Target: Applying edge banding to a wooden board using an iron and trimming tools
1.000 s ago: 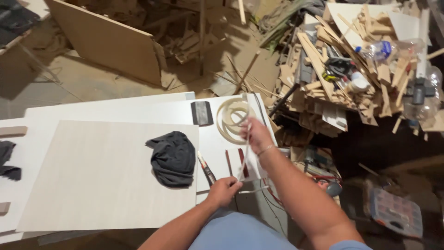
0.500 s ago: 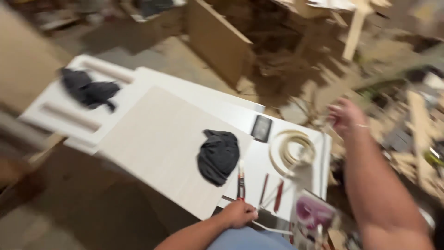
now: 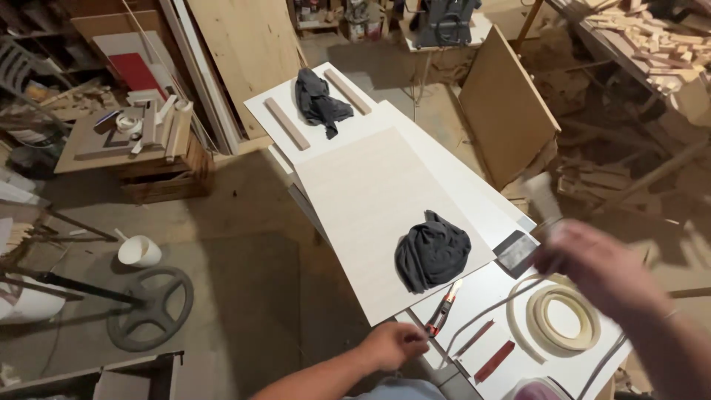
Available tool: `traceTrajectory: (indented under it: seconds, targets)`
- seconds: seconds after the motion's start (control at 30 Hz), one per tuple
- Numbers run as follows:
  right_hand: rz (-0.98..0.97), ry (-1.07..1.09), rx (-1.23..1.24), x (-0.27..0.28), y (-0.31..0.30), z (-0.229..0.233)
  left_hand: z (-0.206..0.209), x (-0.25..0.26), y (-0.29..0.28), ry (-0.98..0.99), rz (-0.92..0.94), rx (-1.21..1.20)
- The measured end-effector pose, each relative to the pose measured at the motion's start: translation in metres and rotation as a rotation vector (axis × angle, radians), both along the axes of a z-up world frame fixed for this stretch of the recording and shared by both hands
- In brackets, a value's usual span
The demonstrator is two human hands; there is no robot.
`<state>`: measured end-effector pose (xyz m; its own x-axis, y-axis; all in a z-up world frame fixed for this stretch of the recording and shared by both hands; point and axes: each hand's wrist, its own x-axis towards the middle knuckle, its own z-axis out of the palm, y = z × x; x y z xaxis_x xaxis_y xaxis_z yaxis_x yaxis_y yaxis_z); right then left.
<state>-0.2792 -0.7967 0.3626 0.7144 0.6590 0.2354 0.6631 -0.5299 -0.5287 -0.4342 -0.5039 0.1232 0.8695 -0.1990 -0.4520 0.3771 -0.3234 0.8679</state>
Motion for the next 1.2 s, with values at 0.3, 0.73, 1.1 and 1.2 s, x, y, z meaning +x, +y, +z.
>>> traceTrajectory:
  seconds: [0.3, 0.73, 1.1, 1.2]
  targets:
    - [-0.135, 1.025, 0.026, -0.141, 0.134, -0.043, 0.191, -0.045, 0.068, -1.117, -0.156, -0.431]
    - [-0.261, 0.816, 0.094, -0.254, 0.254, -0.249, 0.132, -0.085, 0.230, -0.461, -0.523, 0.050]
    - [-1.252, 1.398, 0.643, -0.384, 0.051, -0.476, -0.064, -0.107, 0.292, -0.012, 0.345, -0.212]
    - [-1.420, 1.077, 0.029, -0.377, 0.001, -0.433, -0.089, -0.129, 0.243, 0.077, 0.339, -0.240]
